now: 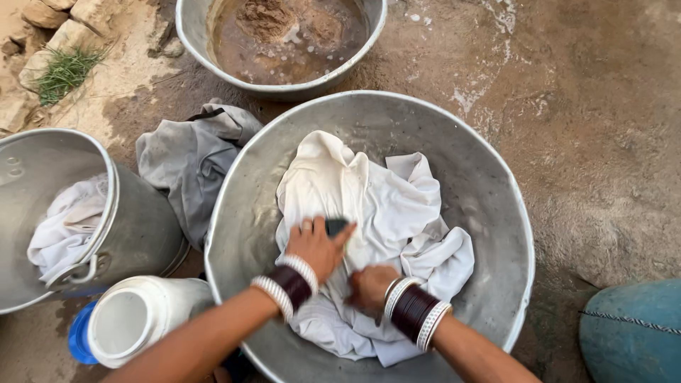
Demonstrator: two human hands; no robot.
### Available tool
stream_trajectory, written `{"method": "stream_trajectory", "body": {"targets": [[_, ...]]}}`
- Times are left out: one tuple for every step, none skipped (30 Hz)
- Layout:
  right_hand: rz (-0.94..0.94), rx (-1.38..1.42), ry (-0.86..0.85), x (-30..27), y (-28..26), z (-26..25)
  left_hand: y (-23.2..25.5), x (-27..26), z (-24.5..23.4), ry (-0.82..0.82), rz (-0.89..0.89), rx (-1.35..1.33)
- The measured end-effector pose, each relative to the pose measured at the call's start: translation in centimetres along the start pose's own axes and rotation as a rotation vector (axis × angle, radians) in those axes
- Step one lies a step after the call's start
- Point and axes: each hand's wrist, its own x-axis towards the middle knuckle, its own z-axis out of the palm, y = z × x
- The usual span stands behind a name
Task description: The person washes garments by scrubbing them with a brush inside a metal basin, rubbing and wringing them out by hand, and placing clothes into a container.
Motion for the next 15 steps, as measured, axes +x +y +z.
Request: {"method": "stream_trajectory", "body": {"targets": [[-0.033,-0.029,0.253,-0.2,1.1,-0.8,0.7,-2.2,-0.3,-0.113,0.014,-0.032],[-0.065,-0.056,0.505,-0.5,2.4,-1.5,1.1,-3.8,-0.7,-0.227,0.026,-0.064],[-0.071,-0.227,0.813,-0.2,3.2,-1.9,1.3,-4.7,-0.9,-0.225,0.018,-0.067],[-0.082,-0.4,1.119,0.3,4.1,-2.3,1.3,-5.3,-1.0,-0.19,0.003,-0.087],[-0.087,-0.405,1.123,0.6,4.9,-2.5,1.2,-5.7,-1.1,-0.15,-0.009,-0.104],[-0.087,-0.361,1.094,1.2,5.7,-2.8,1.2,-5.6,-1.1,-0.144,-0.015,-0.104],[-0.086,-0.319,1.061,1.3,6.6,-2.8,1.3,-5.2,-1.1,-0.149,-0.035,-0.113],[-0.09,-0.326,1.062,1.0,7.5,-2.8,1.3,-5.0,-1.2,-0.154,-0.055,-0.122],[-0.042,-0.239,0.811,0.7,8.0,-3.0,1.1,-5.0,-1.4,-0.149,-0.06,-0.122],[0.004,-0.155,0.56,0.3,8.2,-3.4,0.9,-5.0,-1.7,-0.18,-0.028,-0.122],[0.002,-0.159,0.563,-0.6,8.1,-3.5,0.7,-4.9,-2.1,-0.213,0.005,-0.121],[0.025,-0.129,0.477,-1.8,7.8,-3.6,0.1,-4.7,-2.5,-0.209,0.002,-0.121],[0.052,-0.096,0.389,-3.2,7.5,-3.7,-0.6,-4.6,-3.0,-0.23,-0.022,-0.169],[0.055,-0.096,0.389,-4.4,6.9,-3.9,-1.3,-4.3,-3.6,-0.251,-0.047,-0.217],[0.092,-0.171,0.233,-5.4,5.6,-3.6,-2.0,-3.9,-4.1,-0.257,-0.04,-0.218]]}}
